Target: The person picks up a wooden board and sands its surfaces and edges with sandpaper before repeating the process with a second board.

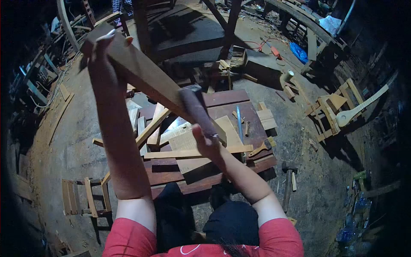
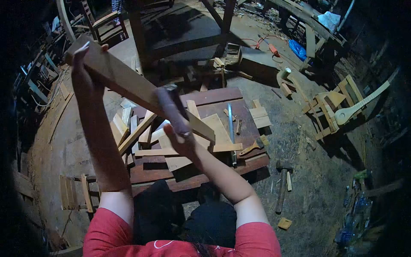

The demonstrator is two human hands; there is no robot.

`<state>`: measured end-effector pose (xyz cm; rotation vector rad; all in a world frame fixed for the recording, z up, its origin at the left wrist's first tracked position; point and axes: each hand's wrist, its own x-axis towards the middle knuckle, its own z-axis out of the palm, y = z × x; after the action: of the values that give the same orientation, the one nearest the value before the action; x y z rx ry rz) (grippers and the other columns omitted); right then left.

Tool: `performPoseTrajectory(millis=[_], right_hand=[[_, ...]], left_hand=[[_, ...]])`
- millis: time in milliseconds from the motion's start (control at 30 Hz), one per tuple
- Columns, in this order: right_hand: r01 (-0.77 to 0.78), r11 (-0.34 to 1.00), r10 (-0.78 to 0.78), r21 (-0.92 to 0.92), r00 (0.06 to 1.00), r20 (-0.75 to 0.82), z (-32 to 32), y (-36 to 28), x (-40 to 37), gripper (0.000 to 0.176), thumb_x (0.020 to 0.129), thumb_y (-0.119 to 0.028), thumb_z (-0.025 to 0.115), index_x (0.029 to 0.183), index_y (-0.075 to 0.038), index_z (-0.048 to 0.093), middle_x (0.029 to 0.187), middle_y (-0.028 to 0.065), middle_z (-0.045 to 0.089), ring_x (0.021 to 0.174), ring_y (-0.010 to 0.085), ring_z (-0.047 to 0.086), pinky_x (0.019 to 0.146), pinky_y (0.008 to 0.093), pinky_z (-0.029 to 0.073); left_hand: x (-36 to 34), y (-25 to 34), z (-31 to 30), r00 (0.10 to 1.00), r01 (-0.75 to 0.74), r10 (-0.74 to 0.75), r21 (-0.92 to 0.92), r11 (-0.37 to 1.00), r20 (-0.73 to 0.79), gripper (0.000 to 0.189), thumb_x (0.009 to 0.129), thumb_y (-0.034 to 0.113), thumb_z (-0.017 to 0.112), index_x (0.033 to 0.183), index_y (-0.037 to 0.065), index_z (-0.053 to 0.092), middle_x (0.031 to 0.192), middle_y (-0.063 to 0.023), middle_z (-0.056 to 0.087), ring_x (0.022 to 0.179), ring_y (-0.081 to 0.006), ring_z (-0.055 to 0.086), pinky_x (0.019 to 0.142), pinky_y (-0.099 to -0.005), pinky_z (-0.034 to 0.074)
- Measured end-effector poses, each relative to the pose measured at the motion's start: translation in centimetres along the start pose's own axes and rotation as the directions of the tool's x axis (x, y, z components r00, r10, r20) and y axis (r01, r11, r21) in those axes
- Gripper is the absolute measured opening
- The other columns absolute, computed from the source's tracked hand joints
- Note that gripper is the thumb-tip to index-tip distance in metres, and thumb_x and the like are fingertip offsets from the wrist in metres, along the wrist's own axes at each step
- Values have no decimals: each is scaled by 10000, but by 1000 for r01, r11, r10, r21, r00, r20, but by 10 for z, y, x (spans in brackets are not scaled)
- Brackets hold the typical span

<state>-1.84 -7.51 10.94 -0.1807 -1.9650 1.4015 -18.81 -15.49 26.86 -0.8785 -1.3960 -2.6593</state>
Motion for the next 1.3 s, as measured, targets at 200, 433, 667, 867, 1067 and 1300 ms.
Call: performPoseTrajectory(millis=[200,433,667,867,1067,1300], right_hand=[[107,992,-120,-68,964,-236,2,83,-15,403,829,-257,319,1107,29,375,1119,148,420,1028,225,416,864,307,307],[-508,858,424,-72,781,-459,-35,144,-42,403,813,-317,350,1044,-4,453,1025,161,486,984,273,444,846,331,329],[-417,907,352,-63,831,-430,-22,42,-15,475,799,-381,364,959,50,483,957,201,508,924,280,482,796,312,362],[-602,792,560,102,650,-513,-63,159,-72,514,819,-395,302,987,57,480,1009,169,504,957,247,475,827,316,342],[-458,886,455,73,826,-333,-34,-3,-3,464,818,-348,367,1029,60,433,971,199,486,949,249,453,808,295,335],[-449,885,455,127,771,-444,-56,122,-59,512,819,-389,317,1030,60,440,1045,191,472,1003,251,436,850,298,316]], left_hand=[[3,4,-6,994,104,-107,-119,987,-20,376,657,182,493,945,-40,396,840,-161,485,788,-287,523,697,-346,408],[5,-1,-6,999,12,-17,-93,996,-51,395,653,174,502,963,-39,381,833,-155,482,849,-296,506,714,-353,403],[11,5,-16,918,117,17,-311,943,396,499,674,234,475,1070,-57,384,886,-156,500,843,-280,511,758,-372,419],[-1,6,1,814,174,141,-468,866,564,510,693,265,444,1085,-54,373,894,-162,505,826,-272,532,727,-363,438],[-6,10,15,845,52,166,-388,920,508,547,704,267,434,1111,-83,328,884,-168,506,784,-264,546,695,-348,453],[-5,13,14,762,113,138,-340,934,633,698,681,316,533,1168,-80,228,933,-122,408,845,-203,423,775,-294,351]])
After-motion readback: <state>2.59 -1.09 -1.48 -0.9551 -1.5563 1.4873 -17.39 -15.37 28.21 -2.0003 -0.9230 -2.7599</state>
